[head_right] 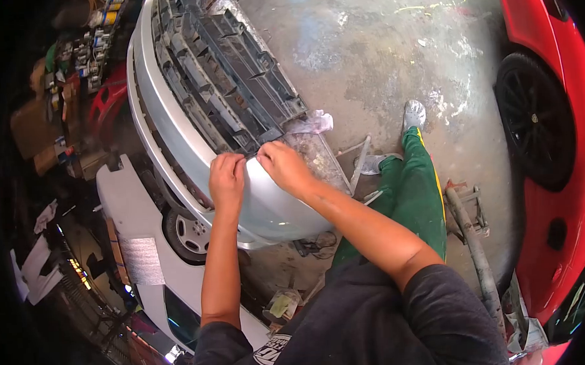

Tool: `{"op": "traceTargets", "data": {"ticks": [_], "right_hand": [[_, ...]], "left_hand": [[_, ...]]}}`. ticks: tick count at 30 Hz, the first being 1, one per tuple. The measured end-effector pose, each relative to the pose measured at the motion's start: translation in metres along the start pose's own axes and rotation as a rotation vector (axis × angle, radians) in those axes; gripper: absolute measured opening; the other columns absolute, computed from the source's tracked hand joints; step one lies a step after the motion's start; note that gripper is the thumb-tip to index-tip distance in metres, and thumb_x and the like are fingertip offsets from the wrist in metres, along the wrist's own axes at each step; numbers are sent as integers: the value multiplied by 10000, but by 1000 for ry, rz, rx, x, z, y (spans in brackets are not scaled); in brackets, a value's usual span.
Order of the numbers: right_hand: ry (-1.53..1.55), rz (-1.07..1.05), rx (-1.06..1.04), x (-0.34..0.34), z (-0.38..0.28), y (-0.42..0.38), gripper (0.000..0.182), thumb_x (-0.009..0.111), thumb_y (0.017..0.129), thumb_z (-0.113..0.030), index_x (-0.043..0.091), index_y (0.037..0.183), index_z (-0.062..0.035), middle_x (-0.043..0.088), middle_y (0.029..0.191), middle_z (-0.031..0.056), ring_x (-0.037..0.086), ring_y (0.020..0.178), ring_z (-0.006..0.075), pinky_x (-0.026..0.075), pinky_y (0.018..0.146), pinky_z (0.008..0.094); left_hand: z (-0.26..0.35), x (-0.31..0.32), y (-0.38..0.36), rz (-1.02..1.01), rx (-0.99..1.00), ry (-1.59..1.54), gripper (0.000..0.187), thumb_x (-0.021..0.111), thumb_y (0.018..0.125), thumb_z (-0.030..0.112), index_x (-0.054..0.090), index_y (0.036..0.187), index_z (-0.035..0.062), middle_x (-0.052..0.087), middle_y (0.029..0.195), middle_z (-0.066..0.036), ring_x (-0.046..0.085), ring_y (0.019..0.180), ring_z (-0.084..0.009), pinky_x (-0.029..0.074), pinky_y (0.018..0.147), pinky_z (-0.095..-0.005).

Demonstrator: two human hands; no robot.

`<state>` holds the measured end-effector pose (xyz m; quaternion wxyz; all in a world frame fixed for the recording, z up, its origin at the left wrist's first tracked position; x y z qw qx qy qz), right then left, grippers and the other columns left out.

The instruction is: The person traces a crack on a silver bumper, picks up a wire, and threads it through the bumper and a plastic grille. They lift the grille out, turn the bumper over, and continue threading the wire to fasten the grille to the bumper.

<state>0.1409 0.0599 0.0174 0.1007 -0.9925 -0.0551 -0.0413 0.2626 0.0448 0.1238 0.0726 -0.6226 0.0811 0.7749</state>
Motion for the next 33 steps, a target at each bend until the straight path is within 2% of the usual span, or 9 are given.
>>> {"op": "traceTargets", "data": {"ticks": [4,11,14,19,22,26,33], "right_hand": [[144,7,48,2,7,-3,137,661,932,-130,651,974,0,649,939,165,646,859,325,514,768,402],[319,38,76,2,17,-9,161,678,930,-137,673,1009,3,625,948,116,629,868,221,505,781,338],[443,59,156,8,27,-9,164,681,934,-151,678,1005,-2,618,972,101,620,893,199,497,801,333],[433,43,189,15,40,-9,161,681,938,-159,676,995,-8,596,988,96,609,911,174,494,808,319],[531,53,249,19,48,-10,155,682,938,-151,671,990,-5,582,993,91,611,894,163,500,791,306],[696,73,316,23,54,-10,131,676,944,-120,663,991,2,565,1003,78,620,857,149,509,765,286],[661,53,285,21,51,-11,133,652,976,-119,644,1022,5,571,1027,55,625,847,118,522,783,273]], "left_hand": [[-2,12,-6,46,-37,65,76,723,847,63,680,909,54,657,928,-88,619,901,-308,495,812,-424],[6,28,-15,118,-163,155,68,708,871,124,678,920,86,637,1018,-74,549,1060,-317,407,947,-466],[5,34,-15,87,-176,124,81,709,874,141,672,936,104,621,1052,-68,526,1111,-317,390,977,-475],[6,38,-11,58,-158,178,103,711,870,138,669,952,91,621,1067,-82,525,1119,-329,384,997,-480],[-3,40,-12,66,-200,-10,129,695,853,79,655,975,60,622,1075,-119,512,1134,-340,382,1015,-474],[-9,24,-16,90,-249,-61,258,702,783,89,646,1032,58,599,1147,-149,477,1180,-368,382,1024,-474],[-1,27,-9,7,-97,-7,179,722,797,93,668,963,54,628,1049,-123,531,1082,-334,420,967,-445]]}}
Point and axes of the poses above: each hand's wrist, its own y-axis towards the middle knuckle, its own x-axis out of the palm, z = x × y, the point moved 7 cm from there along y, towards the middle knuckle
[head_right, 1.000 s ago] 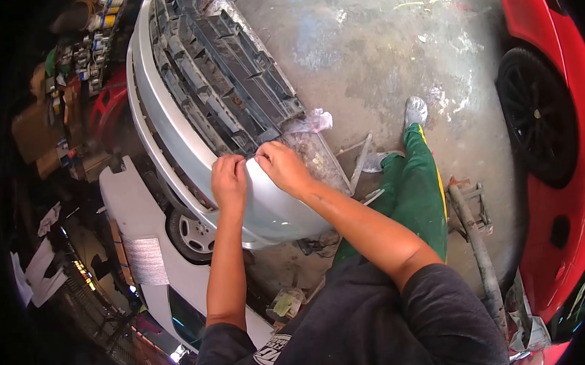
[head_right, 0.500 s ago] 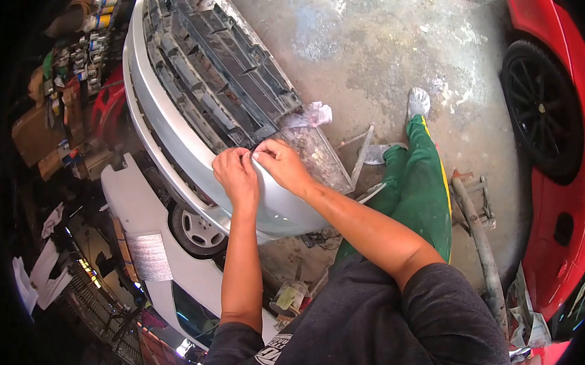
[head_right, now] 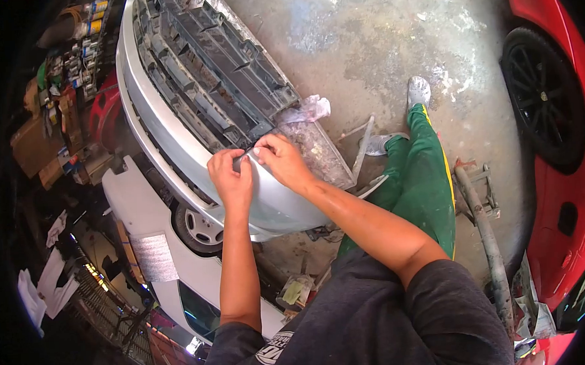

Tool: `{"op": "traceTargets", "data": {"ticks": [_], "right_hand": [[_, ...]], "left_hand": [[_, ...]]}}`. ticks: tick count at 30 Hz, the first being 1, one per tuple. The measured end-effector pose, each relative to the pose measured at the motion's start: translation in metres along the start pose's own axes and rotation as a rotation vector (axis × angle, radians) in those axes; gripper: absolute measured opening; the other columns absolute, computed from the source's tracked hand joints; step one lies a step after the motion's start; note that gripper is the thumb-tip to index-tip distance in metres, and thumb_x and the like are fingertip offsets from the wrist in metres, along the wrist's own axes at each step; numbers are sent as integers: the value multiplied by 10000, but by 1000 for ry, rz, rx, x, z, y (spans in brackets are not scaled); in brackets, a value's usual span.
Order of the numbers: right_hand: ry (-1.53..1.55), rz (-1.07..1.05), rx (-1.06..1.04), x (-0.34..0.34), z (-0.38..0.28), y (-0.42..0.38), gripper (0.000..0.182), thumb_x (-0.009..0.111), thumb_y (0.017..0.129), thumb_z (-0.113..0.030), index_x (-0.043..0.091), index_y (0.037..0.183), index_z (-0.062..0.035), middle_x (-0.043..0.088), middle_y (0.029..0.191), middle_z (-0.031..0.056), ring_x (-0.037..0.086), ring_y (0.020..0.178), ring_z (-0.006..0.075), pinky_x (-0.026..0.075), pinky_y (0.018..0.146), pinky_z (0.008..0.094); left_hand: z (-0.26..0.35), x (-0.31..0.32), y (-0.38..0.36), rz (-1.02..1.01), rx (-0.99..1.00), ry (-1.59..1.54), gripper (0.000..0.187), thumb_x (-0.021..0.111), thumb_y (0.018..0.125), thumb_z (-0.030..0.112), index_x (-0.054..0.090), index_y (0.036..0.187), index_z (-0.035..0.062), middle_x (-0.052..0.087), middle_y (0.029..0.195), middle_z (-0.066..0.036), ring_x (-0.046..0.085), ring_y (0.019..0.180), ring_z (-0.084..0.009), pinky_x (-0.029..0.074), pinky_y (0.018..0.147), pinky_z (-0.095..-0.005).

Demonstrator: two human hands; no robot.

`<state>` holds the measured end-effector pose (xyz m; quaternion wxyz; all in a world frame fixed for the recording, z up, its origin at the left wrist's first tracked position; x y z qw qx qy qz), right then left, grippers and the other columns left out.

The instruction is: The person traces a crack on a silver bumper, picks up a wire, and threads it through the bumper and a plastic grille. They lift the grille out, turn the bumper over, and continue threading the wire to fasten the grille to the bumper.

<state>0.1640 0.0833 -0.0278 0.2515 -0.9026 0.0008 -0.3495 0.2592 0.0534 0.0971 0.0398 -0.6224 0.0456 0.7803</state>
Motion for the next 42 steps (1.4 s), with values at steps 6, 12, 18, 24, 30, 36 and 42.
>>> {"op": "traceTargets", "data": {"ticks": [6,12,18,24,30,36,42], "right_hand": [[-22,19,-3,-1,-6,0,115,651,965,-100,645,987,13,562,1005,81,636,815,133,516,759,283],[-137,24,-79,2,-14,-1,109,642,964,-94,642,997,10,565,971,81,638,791,140,516,730,295],[-268,54,-202,3,-28,-7,107,606,989,-109,645,1013,-12,564,955,102,637,742,195,523,705,326],[-306,63,-175,3,-26,-6,124,584,1001,-110,649,1033,-10,561,961,99,638,756,200,533,705,320],[-376,43,-212,2,-19,-7,130,639,980,-133,660,1016,-10,575,977,73,610,808,150,509,737,292],[-282,80,-79,-1,-17,-10,201,676,933,-218,646,957,-20,619,907,132,597,808,261,478,743,364],[-380,253,-73,1,-17,-12,205,648,949,-195,621,967,7,638,872,122,566,742,192,472,702,351]], "left_hand": [[11,-3,2,-11,74,8,135,714,803,89,674,927,57,638,988,-119,558,1018,-338,433,929,-449],[2,0,1,51,60,24,99,706,818,77,672,909,60,645,964,-111,573,994,-330,433,925,-451],[12,-2,3,34,164,98,76,704,835,66,676,906,72,663,945,-69,597,1013,-299,426,953,-451],[23,-6,7,-61,346,191,103,697,831,55,681,924,97,662,943,-38,605,1040,-264,410,1041,-467],[13,-11,18,-171,407,156,107,708,827,57,678,927,83,655,958,-49,600,1026,-284,435,995,-457],[-13,-6,4,-97,18,-16,121,735,856,93,677,949,41,635,1000,-109,567,1046,-315,430,946,-439],[10,-2,-39,-70,-134,93,155,685,906,87,704,1049,31,607,1023,-129,530,1081,-327,407,972,-426]]}}
Point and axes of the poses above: each hand's wrist, its own y-axis towards the middle knuckle, its own x-axis out of the palm, z = x × y, the point moved 7 cm from there along y, towards the middle knuckle
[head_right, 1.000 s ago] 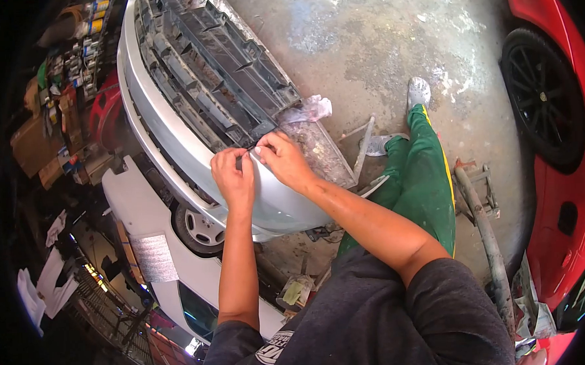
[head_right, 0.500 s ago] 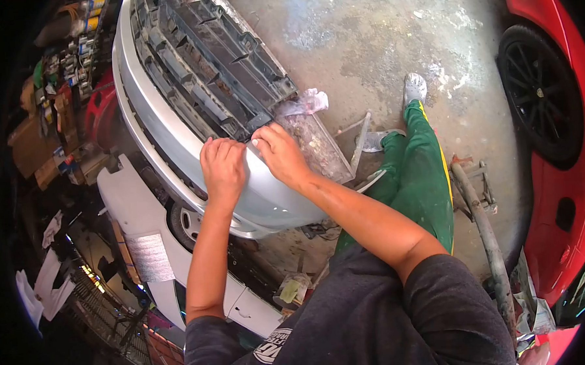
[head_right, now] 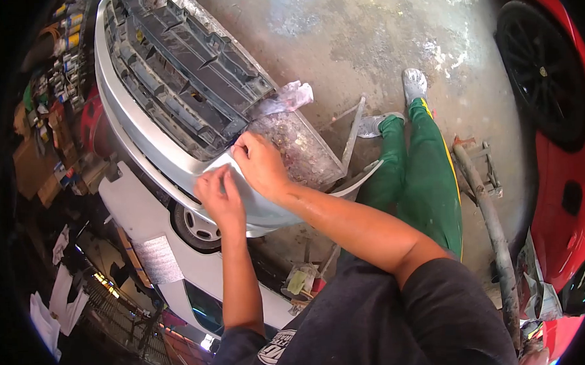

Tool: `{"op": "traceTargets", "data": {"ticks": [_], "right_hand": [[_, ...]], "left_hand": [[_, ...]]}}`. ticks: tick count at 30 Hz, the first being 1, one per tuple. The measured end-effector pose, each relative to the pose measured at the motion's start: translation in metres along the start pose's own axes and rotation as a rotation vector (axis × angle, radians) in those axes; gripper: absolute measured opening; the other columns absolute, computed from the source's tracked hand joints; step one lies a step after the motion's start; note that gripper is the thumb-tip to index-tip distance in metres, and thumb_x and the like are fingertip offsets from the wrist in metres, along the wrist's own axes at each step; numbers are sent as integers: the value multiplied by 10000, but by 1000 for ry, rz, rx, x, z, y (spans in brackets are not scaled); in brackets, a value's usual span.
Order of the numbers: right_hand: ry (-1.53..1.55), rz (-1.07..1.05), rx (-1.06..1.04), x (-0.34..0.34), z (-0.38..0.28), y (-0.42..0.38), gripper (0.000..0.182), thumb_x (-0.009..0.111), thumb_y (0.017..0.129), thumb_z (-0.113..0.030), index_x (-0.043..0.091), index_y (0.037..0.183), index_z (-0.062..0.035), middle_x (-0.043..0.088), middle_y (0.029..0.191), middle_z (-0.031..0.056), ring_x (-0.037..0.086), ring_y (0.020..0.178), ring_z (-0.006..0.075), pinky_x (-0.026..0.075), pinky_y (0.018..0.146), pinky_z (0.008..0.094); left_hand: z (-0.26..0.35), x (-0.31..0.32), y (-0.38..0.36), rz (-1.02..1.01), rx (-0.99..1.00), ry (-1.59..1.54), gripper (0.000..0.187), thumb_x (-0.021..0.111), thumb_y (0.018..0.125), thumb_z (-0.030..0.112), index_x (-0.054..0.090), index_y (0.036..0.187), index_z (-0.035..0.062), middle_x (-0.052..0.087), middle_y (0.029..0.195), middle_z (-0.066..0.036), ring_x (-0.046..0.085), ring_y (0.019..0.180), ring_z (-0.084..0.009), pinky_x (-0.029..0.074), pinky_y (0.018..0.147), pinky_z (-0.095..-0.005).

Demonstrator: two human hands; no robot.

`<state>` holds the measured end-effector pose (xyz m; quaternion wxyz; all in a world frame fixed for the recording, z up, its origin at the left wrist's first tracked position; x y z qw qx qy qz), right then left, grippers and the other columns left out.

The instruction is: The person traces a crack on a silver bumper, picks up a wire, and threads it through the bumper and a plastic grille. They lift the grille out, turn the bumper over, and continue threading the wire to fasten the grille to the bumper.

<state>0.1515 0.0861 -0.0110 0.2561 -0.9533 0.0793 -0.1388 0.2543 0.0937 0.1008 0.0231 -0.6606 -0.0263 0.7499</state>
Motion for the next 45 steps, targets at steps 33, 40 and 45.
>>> {"op": "traceTargets", "data": {"ticks": [33,40,45], "right_hand": [[170,-116,183,8,18,15,245,632,946,-203,672,993,35,692,920,182,688,778,261,526,714,373],[380,-203,317,13,26,13,181,639,972,-162,682,1031,3,666,896,25,598,787,102,495,730,268],[310,-163,283,11,26,13,194,642,966,-158,691,1032,18,659,931,51,612,793,116,500,743,275]], "left_hand": [[10,39,-5,-488,-426,-313,685,526,960,112,271,1595,76,673,776,-86,607,674,-132,490,670,-282],[18,31,-4,-501,-410,-338,684,508,944,98,277,1584,34,624,715,-66,586,656,-139,490,668,-295],[21,23,-10,-501,-402,-338,665,515,946,112,303,1570,19,614,707,-71,586,665,-145,491,683,-302]]}}
Point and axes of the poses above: each hand's wrist, its own y-axis towards the middle knuckle, its own x-axis out of the palm, z = x × y, the point moved 7 cm from there along y, towards the middle knuckle
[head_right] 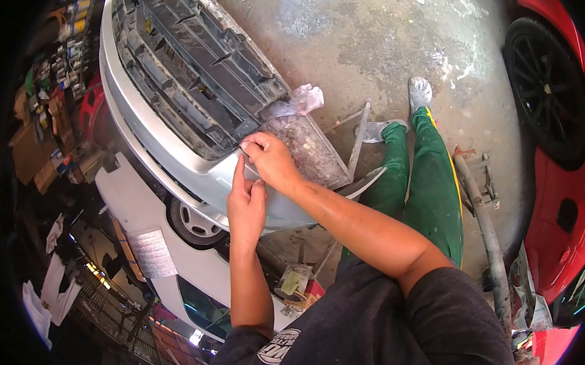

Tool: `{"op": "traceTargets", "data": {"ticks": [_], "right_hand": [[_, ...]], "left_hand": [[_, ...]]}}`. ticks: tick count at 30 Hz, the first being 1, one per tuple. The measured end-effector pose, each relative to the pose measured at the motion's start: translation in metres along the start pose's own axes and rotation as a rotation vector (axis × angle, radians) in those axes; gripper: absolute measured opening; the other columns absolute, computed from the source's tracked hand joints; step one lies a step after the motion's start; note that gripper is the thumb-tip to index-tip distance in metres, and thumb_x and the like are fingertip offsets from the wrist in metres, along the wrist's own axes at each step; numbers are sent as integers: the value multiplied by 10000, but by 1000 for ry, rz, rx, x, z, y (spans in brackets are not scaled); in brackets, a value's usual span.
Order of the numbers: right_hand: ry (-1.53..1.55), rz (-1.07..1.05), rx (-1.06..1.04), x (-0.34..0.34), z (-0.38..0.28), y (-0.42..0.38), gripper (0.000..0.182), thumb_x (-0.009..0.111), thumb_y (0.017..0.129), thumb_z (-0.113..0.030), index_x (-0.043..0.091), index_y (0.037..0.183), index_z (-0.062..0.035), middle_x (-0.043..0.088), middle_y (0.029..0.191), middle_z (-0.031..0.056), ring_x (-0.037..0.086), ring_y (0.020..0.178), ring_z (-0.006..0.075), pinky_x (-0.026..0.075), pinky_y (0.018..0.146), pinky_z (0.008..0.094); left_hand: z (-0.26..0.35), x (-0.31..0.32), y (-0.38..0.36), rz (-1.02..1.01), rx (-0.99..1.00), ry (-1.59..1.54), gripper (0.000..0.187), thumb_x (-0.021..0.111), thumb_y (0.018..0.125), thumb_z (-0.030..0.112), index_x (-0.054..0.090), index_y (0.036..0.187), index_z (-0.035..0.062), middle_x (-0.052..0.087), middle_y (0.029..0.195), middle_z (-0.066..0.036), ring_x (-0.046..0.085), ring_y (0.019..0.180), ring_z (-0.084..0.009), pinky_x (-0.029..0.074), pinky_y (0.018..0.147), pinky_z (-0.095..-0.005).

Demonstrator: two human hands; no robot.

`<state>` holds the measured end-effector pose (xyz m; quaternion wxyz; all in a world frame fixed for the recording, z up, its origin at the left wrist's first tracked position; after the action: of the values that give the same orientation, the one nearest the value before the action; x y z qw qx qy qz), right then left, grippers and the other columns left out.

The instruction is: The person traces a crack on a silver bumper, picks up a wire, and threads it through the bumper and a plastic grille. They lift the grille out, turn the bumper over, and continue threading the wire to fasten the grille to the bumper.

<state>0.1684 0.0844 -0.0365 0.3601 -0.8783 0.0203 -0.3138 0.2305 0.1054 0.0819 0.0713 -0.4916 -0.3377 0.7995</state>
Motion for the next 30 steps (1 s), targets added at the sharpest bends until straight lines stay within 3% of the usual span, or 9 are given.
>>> {"op": "traceTargets", "data": {"ticks": [1,4,7,11,16,22,30], "right_hand": [[-47,11,-37,-1,-1,-1,196,643,965,-158,693,1029,21,653,936,56,616,795,121,500,745,276],[-188,17,-252,-3,-13,-5,216,641,941,-190,714,1018,-1,652,1006,131,659,865,252,510,770,352],[-264,43,-296,-3,-21,-11,204,647,933,-183,716,1015,-9,643,988,142,651,871,274,505,764,356],[-33,59,-113,4,2,-4,198,656,938,-167,710,1013,8,667,957,113,641,864,212,505,756,344],[332,-47,161,11,14,-5,158,698,942,-143,715,1041,-20,690,946,15,586,906,107,482,813,275],[334,-117,270,9,11,-8,174,714,931,-129,727,1078,-36,708,1016,26,578,924,126,469,872,297],[305,-8,260,11,10,-10,195,676,936,-155,729,1077,-31,709,1050,30,543,952,148,457,875,300]], "left_hand": [[0,-1,-1,17,3,-21,661,515,946,114,309,1566,15,615,709,-73,587,663,-147,492,681,-304],[-2,-3,3,33,24,3,650,509,948,118,318,1559,5,620,715,-77,591,658,-151,493,676,-308],[-4,-6,11,22,29,30,645,498,950,119,318,1558,0,625,719,-78,594,654,-153,494,670,-309],[-6,-8,18,3,27,89,637,486,950,115,322,1552,-12,628,721,-69,597,661,-140,495,670,-303],[-6,-7,15,-2,-1,-150,597,482,962,90,366,1540,-4,578,699,-16,535,636,-88,447,606,-257],[-9,-4,6,-10,-63,-338,577,491,985,80,366,1545,13,548,700,2,499,622,-66,421,571,-235],[-18,4,10,-43,-64,-474,622,468,997,58,271,1586,28,555,713,-9,507,622,-73,426,571,-236]]}}
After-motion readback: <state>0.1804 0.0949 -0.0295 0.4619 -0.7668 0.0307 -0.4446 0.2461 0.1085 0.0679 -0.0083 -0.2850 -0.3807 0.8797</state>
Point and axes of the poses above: each hand's wrist, its own y-axis towards the middle knuckle, its own x-axis out of the palm, z = x × y, the point moved 7 cm from there along y, towards the middle knuckle
